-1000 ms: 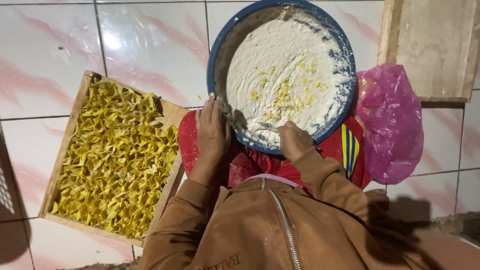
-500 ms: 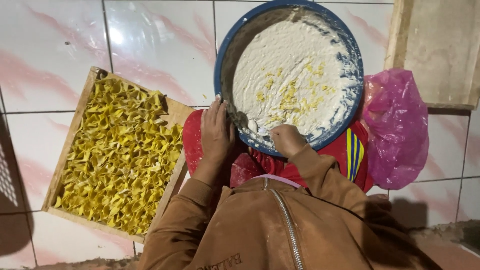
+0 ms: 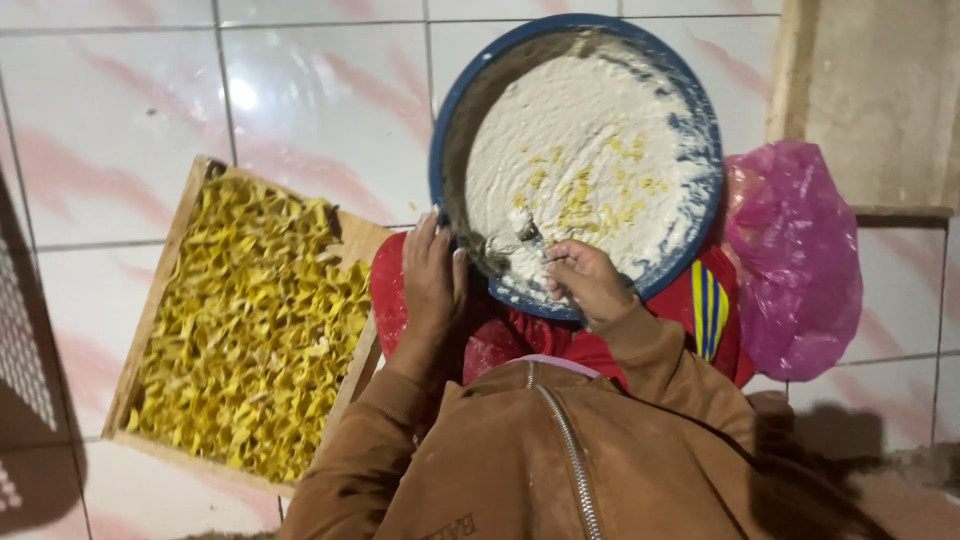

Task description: Filling and folding yellow dumpling wrappers with a white mixture using a fork while sitting on the floor.

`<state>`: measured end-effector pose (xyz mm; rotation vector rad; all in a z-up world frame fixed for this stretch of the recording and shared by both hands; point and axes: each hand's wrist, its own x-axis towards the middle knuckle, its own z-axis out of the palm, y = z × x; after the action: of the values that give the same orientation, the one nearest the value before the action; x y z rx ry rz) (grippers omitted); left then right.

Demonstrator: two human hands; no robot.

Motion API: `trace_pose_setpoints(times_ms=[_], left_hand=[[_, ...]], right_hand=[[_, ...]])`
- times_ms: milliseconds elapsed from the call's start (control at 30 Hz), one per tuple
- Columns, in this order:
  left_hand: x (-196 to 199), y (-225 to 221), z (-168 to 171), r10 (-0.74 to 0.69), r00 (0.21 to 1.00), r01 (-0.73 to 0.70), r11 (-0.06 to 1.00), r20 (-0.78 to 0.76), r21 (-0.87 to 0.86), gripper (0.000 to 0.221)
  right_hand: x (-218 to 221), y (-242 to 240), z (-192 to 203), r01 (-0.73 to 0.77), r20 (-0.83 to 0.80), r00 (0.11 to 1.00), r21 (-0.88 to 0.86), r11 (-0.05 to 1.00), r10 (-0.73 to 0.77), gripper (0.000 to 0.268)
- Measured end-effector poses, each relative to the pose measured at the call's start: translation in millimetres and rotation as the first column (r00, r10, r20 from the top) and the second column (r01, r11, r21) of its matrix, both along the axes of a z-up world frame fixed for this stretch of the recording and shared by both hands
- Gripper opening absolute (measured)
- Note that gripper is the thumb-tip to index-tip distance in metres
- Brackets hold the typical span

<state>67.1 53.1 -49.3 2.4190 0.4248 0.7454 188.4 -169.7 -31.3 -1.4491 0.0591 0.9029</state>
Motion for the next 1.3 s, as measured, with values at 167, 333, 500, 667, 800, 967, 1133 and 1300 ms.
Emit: trace_pose_setpoints(times_ms=[167, 333, 500, 667, 800, 967, 1133, 1300], left_hand=[[4, -46, 43, -0.213, 0.976, 0.192, 0.943, -0.052, -0.271, 0.014], [21, -77, 62, -0.52, 0.828, 0.185, 0.61, -0.212, -0.77, 0.017], [32, -90, 33, -0.583, 0.796, 0.059, 0.339, -0.16, -0.939, 0.008], [66, -121, 62, -0.637, 0.756, 0.07, 0.309, -0.152, -0.948, 0.009], [74, -131, 64, -0.625, 0.756, -0.014, 0.282, -0.195, -0.959, 0.015], [83, -125, 65, -0.601, 0.776, 0.084, 0.397, -0.19, -0.914, 0.015], [88, -139, 66, -0.592, 0.776, 0.088, 0.442, -0.217, -0.893, 0.023], [92, -159, 64, -0.641, 0.721, 0.04, 0.417, -0.263, -0.908, 0.015]], right_hand=[[-15, 9, -7, 0.184, -0.084, 0.981, 0.131, 0.974, -0.174, 0.024], [-16, 16, 14, 0.336, -0.065, 0.942, 0.161, 0.928, -0.33, 0.023], [-7, -1, 28, 0.36, -0.032, 0.931, 0.221, 0.906, -0.363, 0.02], [20, -48, 38, 0.345, 0.186, 0.909, 0.167, 0.924, -0.373, 0.025], [58, -136, 68, 0.35, 0.561, 0.82, -0.334, 0.875, -0.114, 0.022], [95, -257, 14, 0.528, 0.581, 0.785, -0.444, 0.724, -0.216, 0.028], [121, -334, -21, 0.705, 0.727, 0.643, -0.439, 0.557, -0.242, 0.065], [123, -345, -46, 0.778, 0.765, 0.58, -0.418, 0.469, -0.279, 0.032]])
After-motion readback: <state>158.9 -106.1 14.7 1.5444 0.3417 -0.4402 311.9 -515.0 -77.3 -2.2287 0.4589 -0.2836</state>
